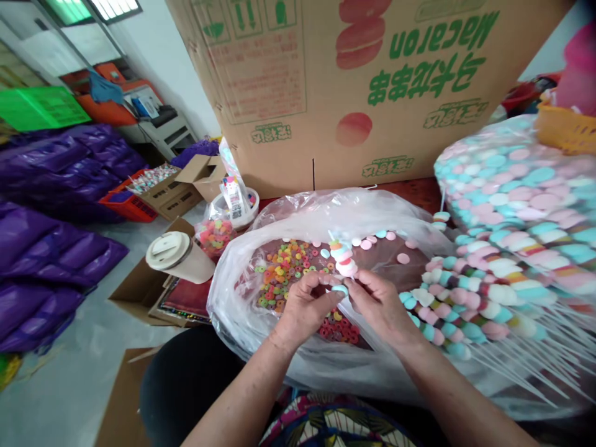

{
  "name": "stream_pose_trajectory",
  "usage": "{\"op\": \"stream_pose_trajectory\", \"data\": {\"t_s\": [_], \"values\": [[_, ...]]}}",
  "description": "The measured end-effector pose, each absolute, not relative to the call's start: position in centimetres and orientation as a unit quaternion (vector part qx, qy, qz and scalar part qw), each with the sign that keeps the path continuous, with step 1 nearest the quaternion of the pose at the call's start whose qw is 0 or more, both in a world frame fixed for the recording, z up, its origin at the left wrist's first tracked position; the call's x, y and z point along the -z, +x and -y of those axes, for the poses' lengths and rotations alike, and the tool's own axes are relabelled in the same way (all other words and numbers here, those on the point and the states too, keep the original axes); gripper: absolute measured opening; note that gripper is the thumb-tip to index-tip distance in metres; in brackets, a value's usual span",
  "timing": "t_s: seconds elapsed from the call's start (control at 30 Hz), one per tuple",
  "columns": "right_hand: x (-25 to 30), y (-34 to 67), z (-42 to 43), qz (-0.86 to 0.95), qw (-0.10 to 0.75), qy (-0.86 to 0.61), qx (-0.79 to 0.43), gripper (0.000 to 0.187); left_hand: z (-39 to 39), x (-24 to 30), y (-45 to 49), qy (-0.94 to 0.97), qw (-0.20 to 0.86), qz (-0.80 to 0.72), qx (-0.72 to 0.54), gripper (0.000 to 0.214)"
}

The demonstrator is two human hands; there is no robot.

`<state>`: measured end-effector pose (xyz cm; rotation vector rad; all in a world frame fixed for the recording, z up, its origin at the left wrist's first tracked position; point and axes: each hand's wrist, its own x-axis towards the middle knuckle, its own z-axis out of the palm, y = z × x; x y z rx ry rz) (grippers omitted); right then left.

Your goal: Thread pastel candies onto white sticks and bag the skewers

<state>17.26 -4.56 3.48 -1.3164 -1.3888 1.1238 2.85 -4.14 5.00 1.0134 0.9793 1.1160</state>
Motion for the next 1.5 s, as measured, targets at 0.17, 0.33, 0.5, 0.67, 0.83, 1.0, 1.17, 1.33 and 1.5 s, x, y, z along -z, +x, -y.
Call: {"op": "stream_pose_trajectory", "data": {"t_s": [0.17,0.33,0.5,0.67,0.83,1.0,1.17,1.33,1.5], "values": [[-3.5,16.6,5.7,0.479,0.451,-0.456,-0.600,0.026,5.0,-5.0,1.9,0.436,0.598,-0.454,-0.496,0.024],[-3.6,15.7,6.1,0.437,0.459,-0.433,-0.641,0.024,5.4,-4.6,1.7,0.408,0.603,-0.451,-0.516,0.036],[-2.8,14.2,6.2,0.349,0.509,-0.405,-0.675,0.025,6.1,-4.6,1.5,0.397,0.655,-0.424,-0.484,0.031],[-2.7,13.4,5.8,0.364,0.513,-0.446,-0.637,0.029,6.4,-4.3,1.5,0.361,0.664,-0.420,-0.503,0.037],[-4.5,16.2,7.0,0.569,0.411,-0.561,-0.439,0.025,5.6,-4.4,0.9,0.279,0.654,-0.471,-0.523,0.039],[-5.6,18.7,9.6,0.751,0.288,-0.549,-0.227,0.026,4.8,-4.7,0.2,0.299,0.591,-0.527,-0.532,0.044],[-5.3,18.3,10.2,0.801,0.187,-0.564,-0.079,0.025,4.8,-3.4,-0.1,0.405,0.525,-0.554,-0.503,0.032],[-6.7,18.1,9.4,0.808,0.037,-0.587,-0.049,0.022,5.1,-2.6,-1.3,0.582,0.388,-0.573,-0.427,0.018],[-9.6,17.9,8.4,0.784,-0.121,-0.598,-0.113,0.023,5.1,-3.3,-2.2,0.685,0.308,-0.568,-0.336,0.021]]}}
